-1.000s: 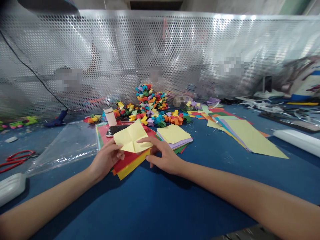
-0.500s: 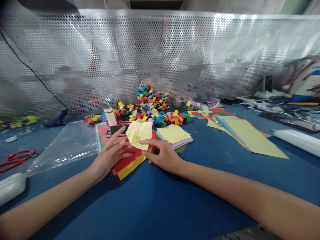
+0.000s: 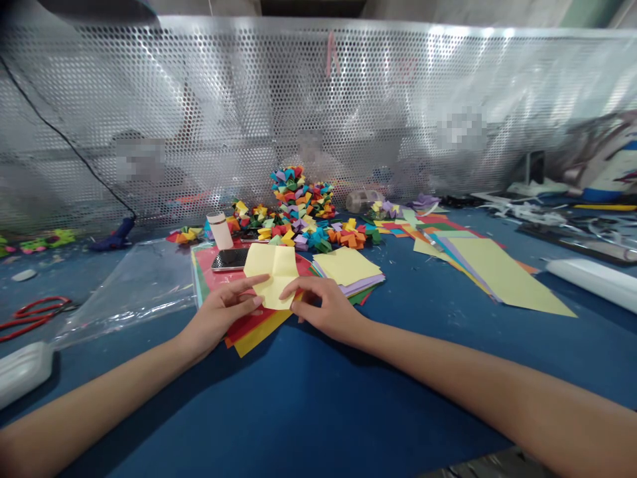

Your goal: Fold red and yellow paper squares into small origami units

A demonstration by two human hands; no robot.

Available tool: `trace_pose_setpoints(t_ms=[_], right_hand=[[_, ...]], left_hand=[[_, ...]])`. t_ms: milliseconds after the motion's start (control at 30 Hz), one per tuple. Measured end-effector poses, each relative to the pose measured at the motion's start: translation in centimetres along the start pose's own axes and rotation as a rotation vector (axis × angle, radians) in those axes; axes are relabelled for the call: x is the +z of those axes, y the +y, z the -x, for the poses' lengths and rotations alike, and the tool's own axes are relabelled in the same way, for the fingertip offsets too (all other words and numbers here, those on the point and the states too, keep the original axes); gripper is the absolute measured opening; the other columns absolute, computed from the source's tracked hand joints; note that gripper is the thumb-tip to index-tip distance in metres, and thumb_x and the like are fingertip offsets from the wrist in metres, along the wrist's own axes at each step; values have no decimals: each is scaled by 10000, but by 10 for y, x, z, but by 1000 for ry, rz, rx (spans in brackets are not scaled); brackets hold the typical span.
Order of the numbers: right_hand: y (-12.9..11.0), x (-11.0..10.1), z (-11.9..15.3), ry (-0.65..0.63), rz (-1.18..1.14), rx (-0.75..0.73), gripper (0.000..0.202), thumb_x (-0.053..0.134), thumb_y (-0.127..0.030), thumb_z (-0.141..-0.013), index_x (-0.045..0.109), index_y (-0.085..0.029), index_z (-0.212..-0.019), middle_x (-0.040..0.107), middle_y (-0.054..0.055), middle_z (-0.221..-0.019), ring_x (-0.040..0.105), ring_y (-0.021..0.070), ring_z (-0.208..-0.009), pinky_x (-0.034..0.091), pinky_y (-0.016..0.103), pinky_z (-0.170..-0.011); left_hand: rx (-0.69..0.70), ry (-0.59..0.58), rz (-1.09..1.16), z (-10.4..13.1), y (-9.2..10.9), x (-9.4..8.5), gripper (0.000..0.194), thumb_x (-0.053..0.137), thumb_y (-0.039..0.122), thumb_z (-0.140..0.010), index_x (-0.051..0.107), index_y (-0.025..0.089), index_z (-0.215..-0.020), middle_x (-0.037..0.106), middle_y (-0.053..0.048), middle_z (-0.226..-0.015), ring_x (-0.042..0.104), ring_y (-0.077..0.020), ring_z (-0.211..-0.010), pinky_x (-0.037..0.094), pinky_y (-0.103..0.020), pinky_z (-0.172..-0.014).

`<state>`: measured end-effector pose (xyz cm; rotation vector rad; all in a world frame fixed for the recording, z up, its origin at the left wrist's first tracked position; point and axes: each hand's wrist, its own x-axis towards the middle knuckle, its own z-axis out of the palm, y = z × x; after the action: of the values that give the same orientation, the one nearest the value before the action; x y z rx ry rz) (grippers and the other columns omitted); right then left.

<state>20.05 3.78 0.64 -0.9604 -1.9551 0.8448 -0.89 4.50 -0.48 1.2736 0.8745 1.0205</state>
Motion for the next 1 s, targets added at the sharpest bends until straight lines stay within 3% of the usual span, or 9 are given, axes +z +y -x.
trace_pose_setpoints(t_ms=[100, 400, 633, 767, 1000], right_hand=[[1, -1, -1, 5, -18, 9, 175, 575, -263, -773, 688, -166, -864, 660, 38, -824, 610, 98, -519, 467, 232, -529], [2, 1, -2, 75, -7, 86, 253, 650, -400, -784, 732, -162, -812, 652, 27, -724, 587, 93, -471, 424, 212, -470], [6, 2, -2, 101, 3, 127, 295, 657, -444, -776, 742, -164, -812, 643, 7, -632, 538, 78, -413, 387, 197, -421], [7, 1, -2, 83, 23, 138, 297, 646, -440, -786, 738, -159, -803, 622, 0, -575, 537, 81, -407, 372, 195, -421], [5, 1, -2, 48, 19, 89, 360, 648, -387, -785, 618, -170, -1071, 616, -13, -567, 622, 146, -541, 452, 237, -525]], left_hand=[[-2, -21, -43, 0, 1, 0, 512, 718, 230, -733, 580, 162, -1221, 710, -18, -803, 648, -115, -751, 499, -220, -754], [-23, -44, -111, 2, 2, 2, 508, 708, 230, -742, 567, 161, -1225, 697, 0, -751, 630, -94, -681, 498, -215, -719], [26, -134, -106, 3, -3, 3, 637, 762, 226, -674, 494, 155, -1248, 706, -47, -843, 662, -175, -808, 508, -280, -718], [42, -153, -110, 1, -5, 1, 563, 727, 234, -725, 490, 151, -1229, 698, -24, -798, 659, -143, -751, 496, -251, -692], [49, -135, -27, 0, -3, 2, 464, 736, 177, -704, 535, 162, -1122, 692, -50, -1026, 672, -96, -733, 515, -213, -713]])
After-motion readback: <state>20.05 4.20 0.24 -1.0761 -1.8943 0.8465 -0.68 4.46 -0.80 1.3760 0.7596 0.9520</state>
